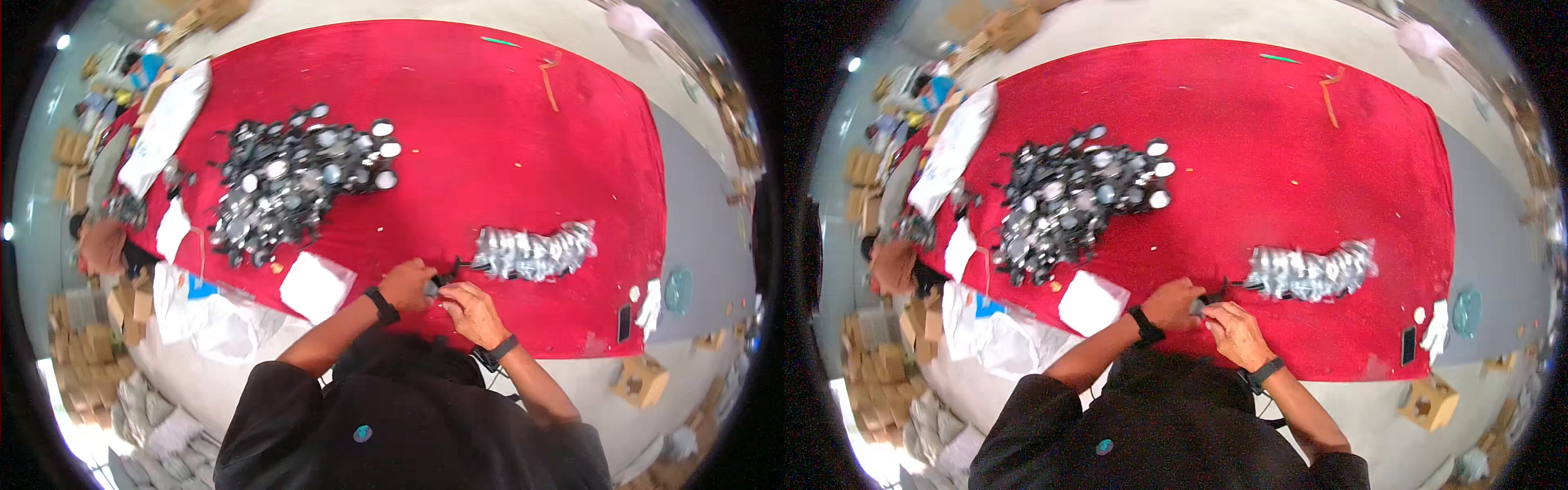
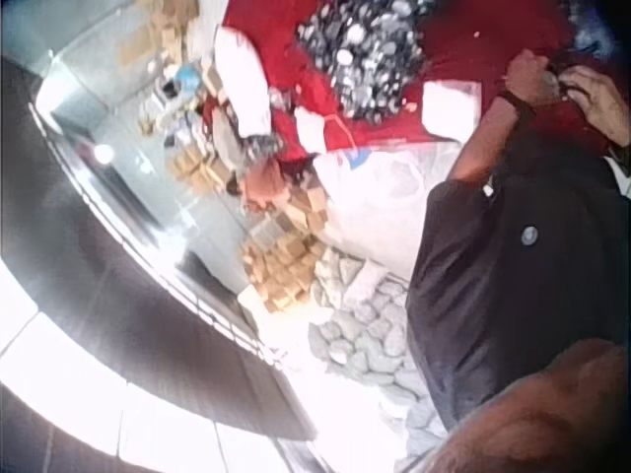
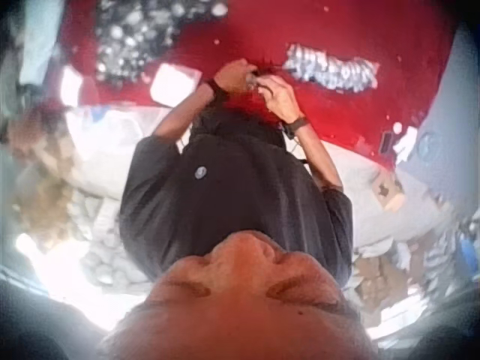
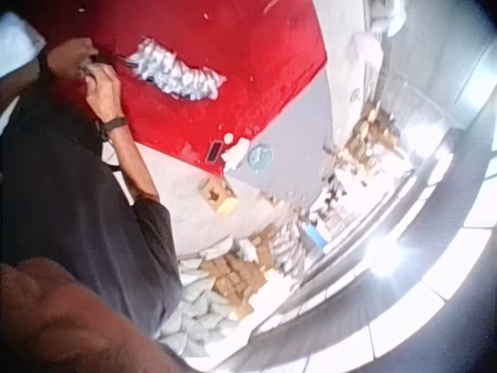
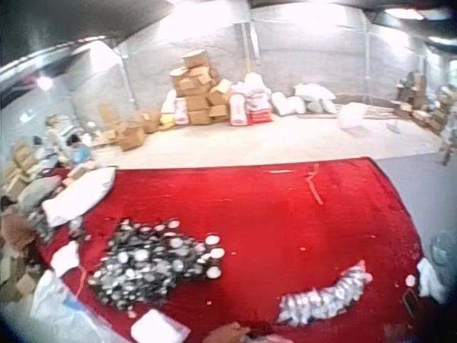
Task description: Packing small circular components into plastic bags in a manufacturing setting.
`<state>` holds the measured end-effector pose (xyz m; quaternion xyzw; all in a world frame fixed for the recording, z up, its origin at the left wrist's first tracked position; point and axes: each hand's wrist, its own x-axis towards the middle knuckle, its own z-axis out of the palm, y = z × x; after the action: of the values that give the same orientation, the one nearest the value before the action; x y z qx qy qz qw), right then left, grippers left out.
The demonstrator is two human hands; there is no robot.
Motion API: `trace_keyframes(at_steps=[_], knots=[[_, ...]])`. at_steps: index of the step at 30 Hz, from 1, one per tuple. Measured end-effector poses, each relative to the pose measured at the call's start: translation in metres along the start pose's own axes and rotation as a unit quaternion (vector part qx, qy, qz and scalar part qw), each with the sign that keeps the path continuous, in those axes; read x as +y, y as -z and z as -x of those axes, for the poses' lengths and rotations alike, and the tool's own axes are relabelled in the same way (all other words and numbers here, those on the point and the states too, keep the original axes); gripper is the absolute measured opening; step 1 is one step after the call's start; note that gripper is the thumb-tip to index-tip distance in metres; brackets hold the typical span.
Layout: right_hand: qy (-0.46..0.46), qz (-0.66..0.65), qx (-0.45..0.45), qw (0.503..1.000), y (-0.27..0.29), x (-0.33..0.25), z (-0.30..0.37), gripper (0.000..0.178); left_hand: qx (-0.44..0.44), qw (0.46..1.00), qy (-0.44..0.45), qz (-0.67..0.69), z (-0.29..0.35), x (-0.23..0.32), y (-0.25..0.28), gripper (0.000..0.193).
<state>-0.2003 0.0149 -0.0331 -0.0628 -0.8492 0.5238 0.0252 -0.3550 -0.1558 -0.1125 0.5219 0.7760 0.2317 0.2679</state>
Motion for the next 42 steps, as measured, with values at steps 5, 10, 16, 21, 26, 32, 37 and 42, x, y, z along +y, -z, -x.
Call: trace_keyframes(at_steps=[5, 10, 16, 21, 26, 32, 37, 42], knots=[[0.144, 0.176, -0.124, 0.966, -0.046, -0.017, 0.012, 0.043, -0.057, 0.989, 0.118, 0.071, 0.086, 0.042, 0.032, 0.040], [0.124, 0.297, -0.257, 0.911, -0.077, -0.031, 0.030, 0.050, -0.055, 0.974, 0.053, 0.214, 0.147, 0.027, 0.027, 0.041], [0.066, 0.270, -0.323, 0.905, -0.090, -0.065, 0.026, 0.050, -0.071, 0.932, 0.004, 0.355, 0.176, 0.008, 0.026, 0.046], [-0.026, 0.192, -0.341, 0.920, -0.110, -0.073, 0.025, 0.048, -0.158, 0.931, 0.020, 0.327, 0.181, -0.018, 0.036, 0.052], [-0.146, 0.178, -0.218, 0.949, -0.125, -0.097, 0.025, 0.038, 0.048, 0.930, 0.293, 0.217, 0.206, -0.109, 0.044, 0.043], [-0.220, 0.123, -0.124, 0.960, -0.147, -0.109, 0.032, 0.037, 0.216, 0.948, 0.200, -0.123, 0.220, -0.239, 0.036, 0.024], [-0.330, 0.036, -0.019, 0.943, -0.164, -0.099, 0.050, 0.031, 0.089, 0.960, 0.208, -0.165, 0.190, -0.244, 0.041, 0.022], [-0.360, -0.008, 0.010, 0.933, -0.175, -0.102, 0.053, 0.025, 0.070, 0.957, 0.206, -0.192, 0.193, -0.260, 0.032, 0.016]])
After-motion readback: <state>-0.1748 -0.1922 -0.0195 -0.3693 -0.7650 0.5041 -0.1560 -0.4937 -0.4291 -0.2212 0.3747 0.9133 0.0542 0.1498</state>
